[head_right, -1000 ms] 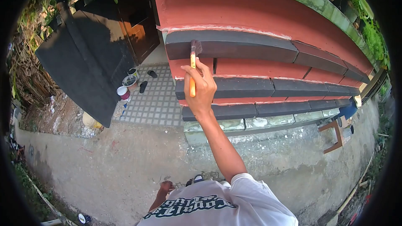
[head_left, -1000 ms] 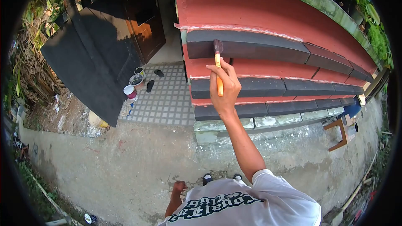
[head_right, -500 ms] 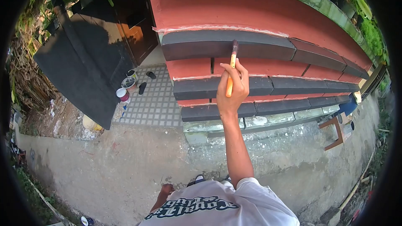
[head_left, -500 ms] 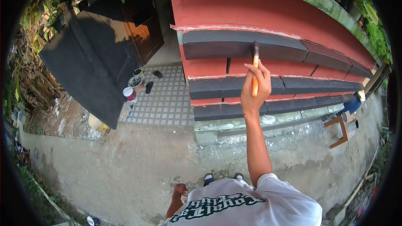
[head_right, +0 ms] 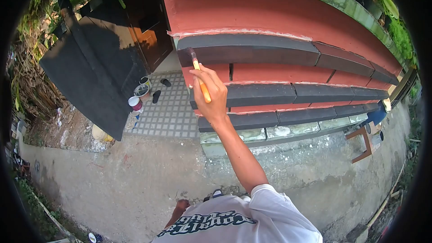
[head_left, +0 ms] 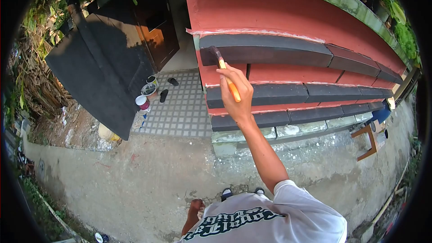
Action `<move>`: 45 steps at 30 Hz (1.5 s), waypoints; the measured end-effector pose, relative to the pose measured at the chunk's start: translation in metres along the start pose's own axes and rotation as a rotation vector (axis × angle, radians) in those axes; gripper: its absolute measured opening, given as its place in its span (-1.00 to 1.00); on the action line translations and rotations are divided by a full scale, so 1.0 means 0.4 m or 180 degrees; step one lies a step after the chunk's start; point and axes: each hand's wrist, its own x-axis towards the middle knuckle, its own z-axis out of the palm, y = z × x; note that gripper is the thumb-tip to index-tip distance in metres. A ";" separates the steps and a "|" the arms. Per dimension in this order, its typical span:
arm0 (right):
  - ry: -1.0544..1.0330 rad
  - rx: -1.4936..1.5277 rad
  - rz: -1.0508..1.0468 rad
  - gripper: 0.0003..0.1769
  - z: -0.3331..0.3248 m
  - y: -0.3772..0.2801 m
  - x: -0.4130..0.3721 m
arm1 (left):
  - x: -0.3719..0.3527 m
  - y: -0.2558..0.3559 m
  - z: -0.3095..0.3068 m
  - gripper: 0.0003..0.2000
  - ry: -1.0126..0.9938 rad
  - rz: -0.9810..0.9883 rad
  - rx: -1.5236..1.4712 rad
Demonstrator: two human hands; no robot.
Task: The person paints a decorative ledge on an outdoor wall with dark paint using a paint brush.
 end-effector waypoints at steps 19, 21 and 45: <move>-0.0330 0.0382 0.0208 -0.76 0.056 -0.050 -0.030 | 0.032 -0.032 -0.015 -0.78 -0.0114 0.0691 0.0660; -0.0257 0.0426 0.0237 -0.76 0.042 -0.031 -0.020 | 0.044 -0.039 -0.018 -0.79 -0.0221 0.0856 0.0915; 0.0415 -0.0040 0.0590 -0.78 -0.328 0.117 0.084 | 0.011 0.067 0.055 -0.83 -0.0483 0.0718 0.1327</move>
